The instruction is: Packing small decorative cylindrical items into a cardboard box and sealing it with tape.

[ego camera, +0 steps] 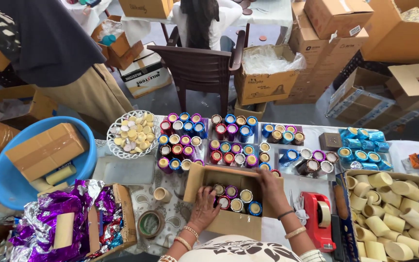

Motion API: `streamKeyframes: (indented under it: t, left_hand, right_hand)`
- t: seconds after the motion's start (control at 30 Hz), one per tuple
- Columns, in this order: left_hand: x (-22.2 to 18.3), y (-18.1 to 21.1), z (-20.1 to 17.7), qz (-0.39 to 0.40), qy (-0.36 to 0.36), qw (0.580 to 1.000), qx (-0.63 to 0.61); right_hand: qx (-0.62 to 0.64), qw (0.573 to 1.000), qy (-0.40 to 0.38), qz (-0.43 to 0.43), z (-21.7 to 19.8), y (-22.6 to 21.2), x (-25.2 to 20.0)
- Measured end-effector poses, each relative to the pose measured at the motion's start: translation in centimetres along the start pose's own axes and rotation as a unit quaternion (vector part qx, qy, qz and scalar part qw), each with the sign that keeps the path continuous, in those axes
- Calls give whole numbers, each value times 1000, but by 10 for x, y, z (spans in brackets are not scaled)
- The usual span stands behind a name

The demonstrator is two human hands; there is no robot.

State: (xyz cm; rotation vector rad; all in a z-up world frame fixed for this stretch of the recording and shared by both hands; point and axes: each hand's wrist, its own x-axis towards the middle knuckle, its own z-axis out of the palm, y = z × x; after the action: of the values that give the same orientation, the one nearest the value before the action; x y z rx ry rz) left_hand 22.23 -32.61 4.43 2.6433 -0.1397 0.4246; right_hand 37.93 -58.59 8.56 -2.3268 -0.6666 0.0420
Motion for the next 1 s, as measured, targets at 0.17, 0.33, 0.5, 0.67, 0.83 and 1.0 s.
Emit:
streamKeyframes:
  t: [0.17, 0.33, 0.5, 0.67, 0.83, 1.0]
  left_hand:
    - [6, 1, -7, 5, -16, 1000, -25]
    - [10, 6, -25, 66, 33, 997, 38]
    - [-1, -3, -21, 34, 4, 999, -10]
    - [-2, -19, -19, 4, -2, 1000, -28]
    - [6, -23, -27, 2, -43, 996, -74]
    - [15, -11, -43, 29, -61, 996, -65]
  right_hand:
    - [22, 980, 152, 130, -3, -29, 30]
    - [-86, 968, 233, 31, 24, 0, 39]
    - [-150, 976, 151, 41, 19, -22, 21]
    - [-95, 989, 113, 7, 16, -44, -1]
    - [44, 996, 64, -32, 14, -51, -18]
    - [39, 994, -107, 3, 16, -78, -21]
